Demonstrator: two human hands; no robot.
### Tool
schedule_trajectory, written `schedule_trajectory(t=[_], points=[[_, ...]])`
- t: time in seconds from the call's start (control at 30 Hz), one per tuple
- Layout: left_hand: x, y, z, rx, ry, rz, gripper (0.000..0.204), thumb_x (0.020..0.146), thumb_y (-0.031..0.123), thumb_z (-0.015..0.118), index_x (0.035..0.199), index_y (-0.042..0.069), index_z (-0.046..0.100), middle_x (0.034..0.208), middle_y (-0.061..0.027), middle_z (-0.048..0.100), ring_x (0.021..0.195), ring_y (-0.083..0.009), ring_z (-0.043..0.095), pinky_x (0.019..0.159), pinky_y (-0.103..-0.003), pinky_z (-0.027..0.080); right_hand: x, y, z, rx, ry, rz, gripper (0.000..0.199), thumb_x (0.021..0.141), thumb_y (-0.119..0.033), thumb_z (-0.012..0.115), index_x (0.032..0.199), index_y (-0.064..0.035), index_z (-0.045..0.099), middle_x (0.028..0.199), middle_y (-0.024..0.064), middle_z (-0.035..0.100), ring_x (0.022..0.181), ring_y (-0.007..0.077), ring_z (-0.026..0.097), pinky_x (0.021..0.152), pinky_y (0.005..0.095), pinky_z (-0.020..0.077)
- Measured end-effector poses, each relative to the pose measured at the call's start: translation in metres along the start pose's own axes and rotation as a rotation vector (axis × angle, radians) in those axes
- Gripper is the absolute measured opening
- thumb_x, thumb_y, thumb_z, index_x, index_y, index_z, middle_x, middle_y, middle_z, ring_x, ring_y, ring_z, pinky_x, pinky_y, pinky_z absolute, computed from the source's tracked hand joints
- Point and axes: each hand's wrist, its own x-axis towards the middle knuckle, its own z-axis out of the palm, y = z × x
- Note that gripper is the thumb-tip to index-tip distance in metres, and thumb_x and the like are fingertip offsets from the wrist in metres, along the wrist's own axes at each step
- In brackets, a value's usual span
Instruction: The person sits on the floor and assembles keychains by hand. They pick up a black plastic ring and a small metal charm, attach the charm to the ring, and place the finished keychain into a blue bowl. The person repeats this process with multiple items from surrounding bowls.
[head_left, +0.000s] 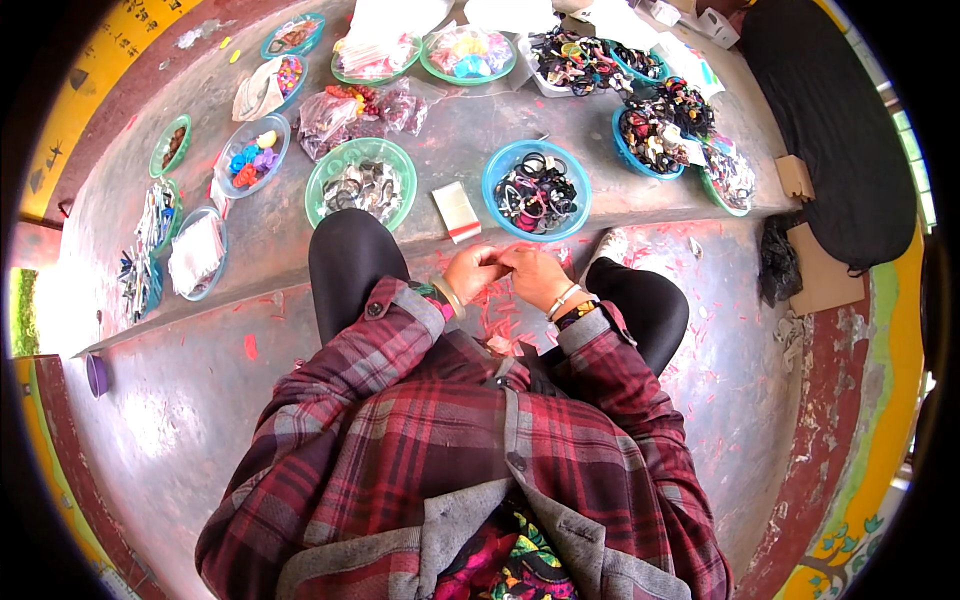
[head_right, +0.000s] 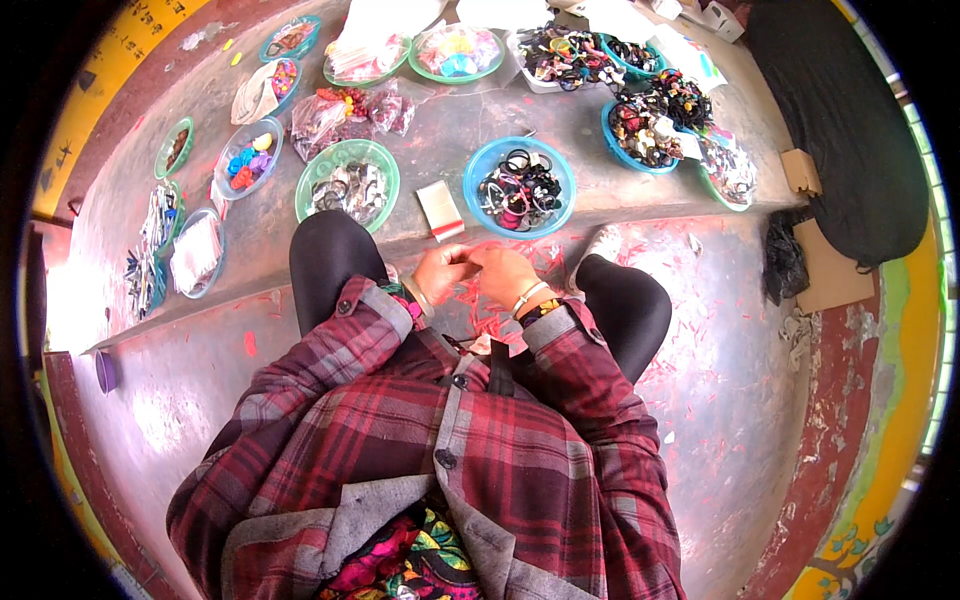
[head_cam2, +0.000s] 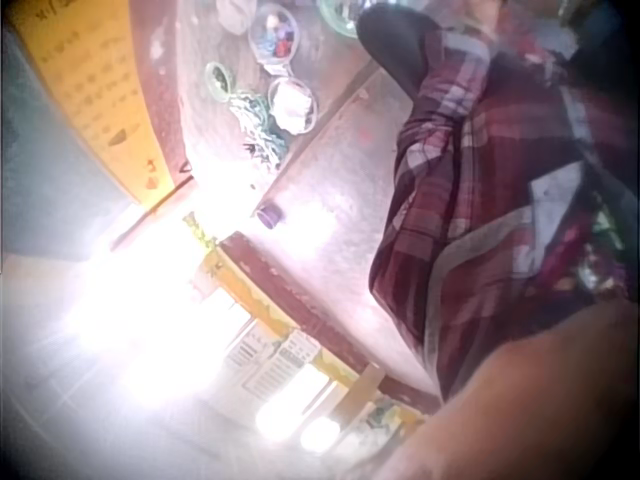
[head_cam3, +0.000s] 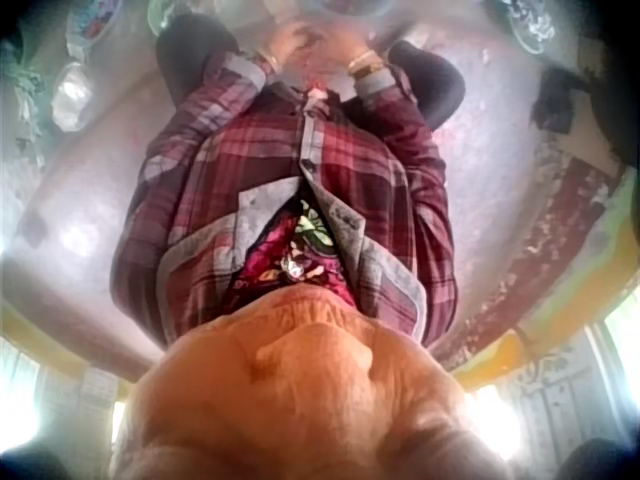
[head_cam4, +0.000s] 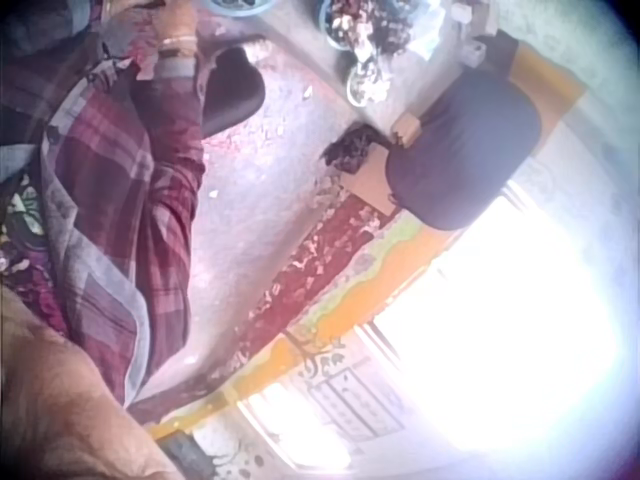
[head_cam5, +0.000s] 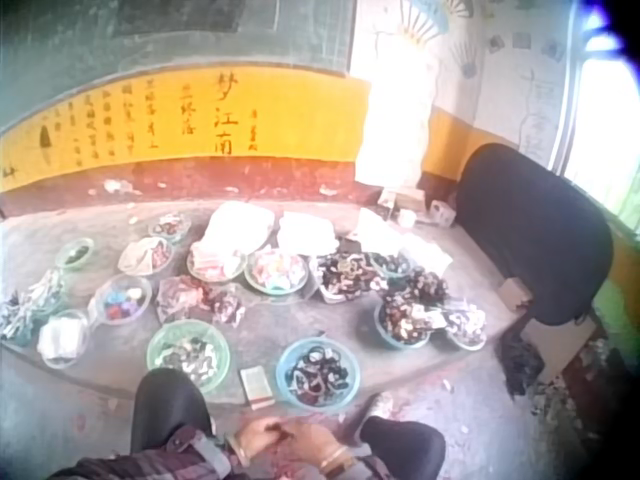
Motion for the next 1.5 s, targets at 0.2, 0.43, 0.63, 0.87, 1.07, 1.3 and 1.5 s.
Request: schedule_trajectory(t=[0.2, 0.43, 0.63, 0.87, 1.07, 1.3, 1.5], points=[[0.003, 0.0, -0.006, -0.021, 0.214, -0.168, 0.022, 0.083, 0.009, 0.051, 0.103, -0.001, 0.054, 0.096, -0.006, 0.058, 0.087, -0.0133, 0.056, 0.079, -0.025, 0.044, 0.01, -0.034, -0.015, -0.152, 0.01, 0.118, 0.034, 0.07, -0.005, 0.046, 0.104, -0.0037, 0.048, 0.075, 0.02, 0.058, 0.072, 0.0332, 0.058, 0.06, 0.0414, 0.0462], [0.012, 0.019, -0.012, -0.221, 0.243, -0.173, 0.028, 0.088, 0.023, 0.04, 0.095, 0.001, 0.057, 0.093, -0.0068, 0.06, 0.085, -0.016, 0.057, 0.079, -0.028, 0.044, 0.015, -0.048, -0.024, -0.261, 0.047, -0.107, 0.055, 0.069, -0.004, 0.048, 0.122, -0.0048, 0.033, 0.092, 0.02, 0.056, 0.078, 0.032, 0.058, 0.063, 0.04, 0.0469], [0.015, 0.007, -0.033, -0.444, 0.383, -0.158, 0.021, 0.083, 0.013, 0.048, 0.096, -0.001, 0.056, 0.087, -0.006, 0.058, 0.079, -0.0149, 0.057, 0.071, -0.027, 0.047, 0.028, -0.055, -0.028, -0.27, 0.046, -0.149, 0.051, 0.066, -0.013, 0.058, 0.113, -0.0035, 0.042, 0.088, 0.0146, 0.057, 0.076, 0.0296, 0.058, 0.065, 0.0367, 0.0472], [0.011, -0.002, -0.033, -0.224, 0.442, -0.247, 0.025, 0.082, 0.011, 0.049, 0.104, -0.001, 0.054, 0.091, -0.0055, 0.058, 0.082, -0.0155, 0.057, 0.076, -0.027, 0.045, 0.07, 0.026, -0.036, -0.053, 0.228, 0.168, 0.022, 0.071, -0.008, 0.049, 0.09, -0.0064, 0.059, 0.091, 0.0142, 0.057, 0.083, 0.032, 0.056, 0.069, 0.0372, 0.0467], [0.011, 0.007, -0.018, -0.224, 0.491, -0.34, 0.023, 0.083, 0.014, 0.05, 0.1, -0.002, 0.054, 0.102, -0.0104, 0.057, 0.093, -0.0177, 0.055, 0.08, -0.029, 0.043, 0.107, 0.129, -0.024, -0.263, 0.096, 0.265, 0.027, 0.07, -0.017, 0.051, 0.094, -0.0084, 0.061, 0.105, 0.0138, 0.054, 0.097, 0.0322, 0.051, 0.085, 0.0384, 0.0405], [0.011, 0.001, -0.019, -0.217, 0.452, -0.327, 0.025, 0.083, 0.012, 0.049, 0.103, -0.004, 0.053, 0.1, -0.0107, 0.057, 0.086, -0.0176, 0.057, 0.074, -0.029, 0.047, 0.146, 0.152, -0.007, -0.344, -0.095, 0.333, 0.034, 0.07, -0.023, 0.056, 0.102, -0.0105, 0.059, 0.108, 0.0126, 0.052, 0.1, 0.0334, 0.048, 0.087, 0.0381, 0.039], [0.011, -0.005, -0.02, -0.28, 0.394, -0.313, 0.023, 0.084, 0.01, 0.048, 0.1, -0.007, 0.052, 0.096, -0.0121, 0.056, 0.082, -0.0198, 0.057, 0.069, -0.033, 0.051, 0.142, 0.189, 0.019, -0.389, 0.018, 0.178, 0.019, 0.073, -0.023, 0.052, 0.083, -0.0083, 0.058, 0.093, 0.0118, 0.055, 0.091, 0.032, 0.051, 0.076, 0.0408, 0.0416]])
